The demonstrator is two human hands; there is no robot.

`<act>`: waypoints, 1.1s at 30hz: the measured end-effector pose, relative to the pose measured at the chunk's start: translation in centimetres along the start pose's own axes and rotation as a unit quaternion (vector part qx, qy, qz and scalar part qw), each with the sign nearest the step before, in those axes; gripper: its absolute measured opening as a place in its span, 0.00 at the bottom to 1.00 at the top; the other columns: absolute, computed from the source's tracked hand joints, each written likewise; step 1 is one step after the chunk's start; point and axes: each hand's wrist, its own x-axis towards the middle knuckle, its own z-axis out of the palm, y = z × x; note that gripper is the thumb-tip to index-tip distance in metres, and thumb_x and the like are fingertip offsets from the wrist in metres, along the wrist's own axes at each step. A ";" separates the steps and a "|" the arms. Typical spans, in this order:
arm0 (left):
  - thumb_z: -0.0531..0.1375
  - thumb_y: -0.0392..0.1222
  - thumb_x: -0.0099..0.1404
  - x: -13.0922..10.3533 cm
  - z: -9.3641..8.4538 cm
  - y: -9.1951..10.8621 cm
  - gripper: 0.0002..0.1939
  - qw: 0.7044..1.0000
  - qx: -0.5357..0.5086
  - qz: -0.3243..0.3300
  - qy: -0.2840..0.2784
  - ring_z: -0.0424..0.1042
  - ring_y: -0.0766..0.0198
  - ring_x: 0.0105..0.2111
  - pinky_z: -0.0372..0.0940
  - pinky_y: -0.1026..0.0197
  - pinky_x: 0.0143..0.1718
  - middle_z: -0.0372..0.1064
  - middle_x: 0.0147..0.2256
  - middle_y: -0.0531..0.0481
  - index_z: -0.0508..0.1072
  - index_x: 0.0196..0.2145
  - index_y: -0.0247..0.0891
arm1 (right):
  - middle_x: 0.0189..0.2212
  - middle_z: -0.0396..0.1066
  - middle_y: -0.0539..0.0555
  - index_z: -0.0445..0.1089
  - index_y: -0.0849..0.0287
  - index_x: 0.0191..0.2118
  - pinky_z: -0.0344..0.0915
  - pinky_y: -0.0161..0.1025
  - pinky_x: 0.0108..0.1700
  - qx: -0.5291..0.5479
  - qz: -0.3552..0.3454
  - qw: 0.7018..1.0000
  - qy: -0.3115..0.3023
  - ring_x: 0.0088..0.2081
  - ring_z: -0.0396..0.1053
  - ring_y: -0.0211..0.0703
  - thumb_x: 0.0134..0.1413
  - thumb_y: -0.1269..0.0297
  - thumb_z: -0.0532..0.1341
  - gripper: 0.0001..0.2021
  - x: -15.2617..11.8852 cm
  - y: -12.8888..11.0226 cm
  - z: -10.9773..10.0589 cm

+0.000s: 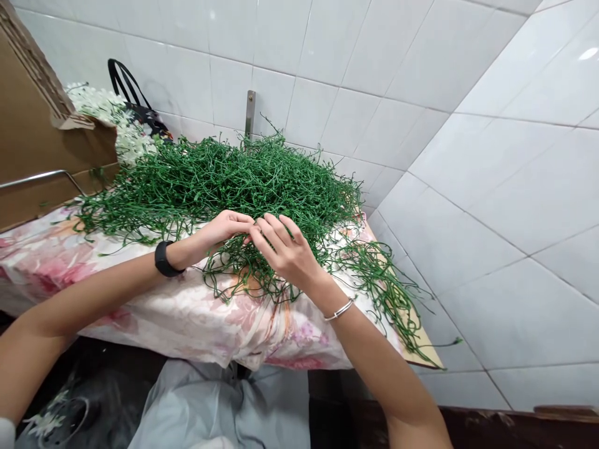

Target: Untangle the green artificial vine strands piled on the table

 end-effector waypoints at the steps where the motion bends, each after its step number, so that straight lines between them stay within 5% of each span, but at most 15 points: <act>1: 0.58 0.39 0.52 0.0 -0.1 0.1 0.11 1.000 0.007 -0.001 -0.003 0.60 0.71 0.22 0.55 0.64 0.30 0.62 0.17 0.54 0.66 0.15 0.33 | 0.46 0.68 0.53 0.60 0.56 0.49 0.51 0.46 0.53 -0.011 0.004 1.000 0.015 0.51 0.61 0.43 0.56 0.70 0.52 0.14 0.1 0.2 0.1; 7: 0.59 0.41 0.53 -0.3 0.1 0.6 0.12 1.000 0.008 0.009 -0.021 0.61 0.71 0.23 0.56 0.64 0.32 0.62 0.18 0.54 0.68 0.17 0.33 | 0.30 0.70 0.51 0.63 0.57 0.39 0.57 0.41 0.41 0.054 0.053 0.994 0.081 0.33 0.65 0.38 0.55 0.70 0.54 0.06 0.2 0.9 0.4; 16: 0.59 0.38 0.54 -0.7 0.9 0.9 0.06 0.999 -0.023 0.043 0.001 0.64 0.73 0.23 0.58 0.66 0.31 0.65 0.21 0.55 0.70 0.23 0.32 | 0.19 0.60 0.48 0.64 0.60 0.28 0.53 0.36 0.29 0.155 0.190 0.963 0.112 0.23 0.55 0.33 0.53 0.67 0.56 0.05 0.3 -0.4 0.8; 21: 0.60 0.39 0.55 -1.3 1.6 1.2 0.07 0.995 -0.004 0.092 0.033 0.65 0.72 0.23 0.59 0.66 0.30 0.66 0.21 0.54 0.69 0.24 0.32 | 0.17 0.52 0.44 0.60 0.59 0.26 0.47 0.31 0.21 0.362 0.375 0.849 0.085 0.19 0.48 0.29 0.53 0.62 0.55 0.09 0.7 -0.9 0.2; 25: 0.59 0.41 0.56 -1.7 1.8 1.2 0.08 0.991 0.024 0.120 0.058 0.66 0.71 0.25 0.59 0.67 0.30 0.67 0.22 0.52 0.70 0.27 0.32 | 0.16 0.45 0.41 0.58 0.56 0.33 0.43 0.31 0.19 0.448 0.396 0.796 0.098 0.17 0.44 0.28 0.53 0.62 0.56 0.06 0.9 -1.0 -0.2; 28: 0.60 0.41 0.56 -1.7 1.8 1.1 0.08 0.993 -0.007 0.102 0.052 0.65 0.72 0.24 0.59 0.67 0.30 0.67 0.22 0.53 0.71 0.27 0.33 | 0.15 0.42 0.40 0.58 0.53 0.39 0.45 0.31 0.19 0.401 0.334 0.841 0.140 0.16 0.44 0.28 0.52 0.67 0.57 0.09 0.6 -1.0 0.1; 33: 0.60 0.38 0.55 -1.6 1.8 1.3 0.06 0.995 -0.065 0.075 0.024 0.64 0.73 0.23 0.59 0.66 0.31 0.65 0.20 0.55 0.70 0.24 0.33 | 0.16 0.52 0.41 0.54 0.51 0.50 0.51 0.31 0.21 0.194 0.164 0.945 0.207 0.17 0.48 0.30 0.50 0.74 0.58 0.22 -0.2 -0.4 0.9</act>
